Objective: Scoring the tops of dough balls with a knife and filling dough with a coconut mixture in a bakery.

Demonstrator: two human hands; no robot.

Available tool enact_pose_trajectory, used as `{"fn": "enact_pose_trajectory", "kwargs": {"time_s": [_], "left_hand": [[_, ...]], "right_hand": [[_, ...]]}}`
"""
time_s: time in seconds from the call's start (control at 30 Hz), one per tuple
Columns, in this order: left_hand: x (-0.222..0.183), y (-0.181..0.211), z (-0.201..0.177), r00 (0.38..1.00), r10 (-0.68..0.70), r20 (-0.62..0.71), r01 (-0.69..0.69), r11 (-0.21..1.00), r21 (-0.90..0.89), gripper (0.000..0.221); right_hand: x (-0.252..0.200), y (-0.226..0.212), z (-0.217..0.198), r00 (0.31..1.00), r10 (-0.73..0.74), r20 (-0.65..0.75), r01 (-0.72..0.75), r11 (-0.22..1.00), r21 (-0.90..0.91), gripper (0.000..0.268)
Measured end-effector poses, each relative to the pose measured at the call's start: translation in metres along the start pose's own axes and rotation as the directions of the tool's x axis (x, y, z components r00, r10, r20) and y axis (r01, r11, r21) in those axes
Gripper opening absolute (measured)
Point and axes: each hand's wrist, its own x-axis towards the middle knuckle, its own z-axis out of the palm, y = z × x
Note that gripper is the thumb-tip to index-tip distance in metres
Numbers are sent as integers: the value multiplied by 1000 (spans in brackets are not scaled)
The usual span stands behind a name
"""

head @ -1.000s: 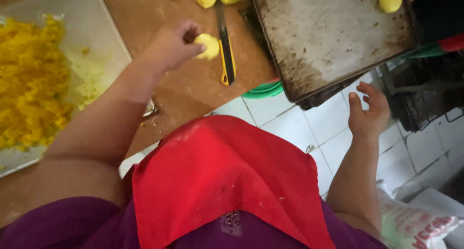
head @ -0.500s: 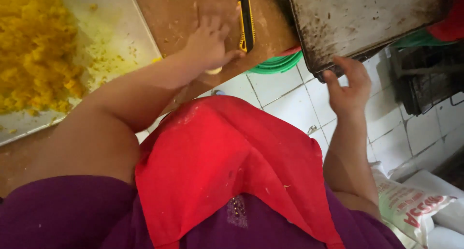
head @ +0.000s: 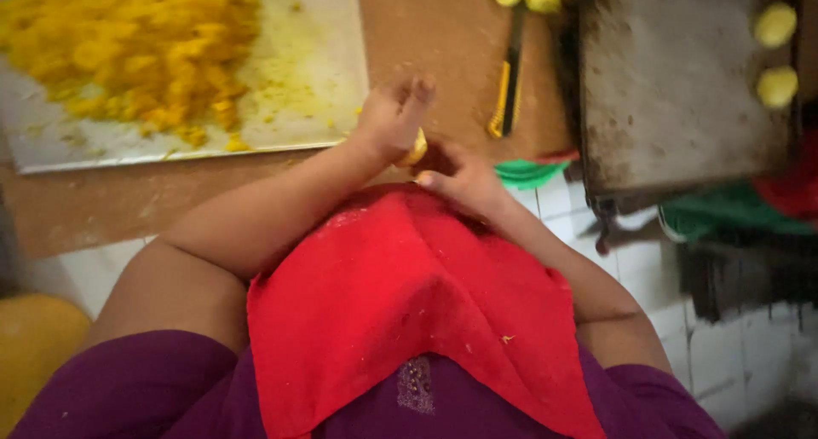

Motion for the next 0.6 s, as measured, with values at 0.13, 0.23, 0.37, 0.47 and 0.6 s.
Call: {"fn": "enact_pose_trajectory", "kwargs": {"time_s": [0.13, 0.23, 0.37, 0.47, 0.6], "left_hand": [[-28, 8, -56, 967, 28, -254, -136, 898, -418, 42], [-86, 34, -136, 996, -93, -4, 84, 913, -399, 47], [-152, 22, -195, 998, -70, -7, 69, 953, 295, 43], [-186, 33, -214, 922, -305, -237, 385, 781, 492, 44], [-215, -21, -234, 886, 158, -436, 104, 848, 519, 36]], "right_hand": [[56, 9, 52, 993, 47, 111, -77, 955, 286, 31], [90, -13, 69, 949, 37, 313, -136, 944, 299, 24], [123, -53, 112, 821, 95, 562, -243, 951, 194, 30], [167, -64, 145, 711, -33, 702, -54, 993, 101, 36], [264, -45, 173, 874, -256, 414, 450, 749, -487, 52]]}}
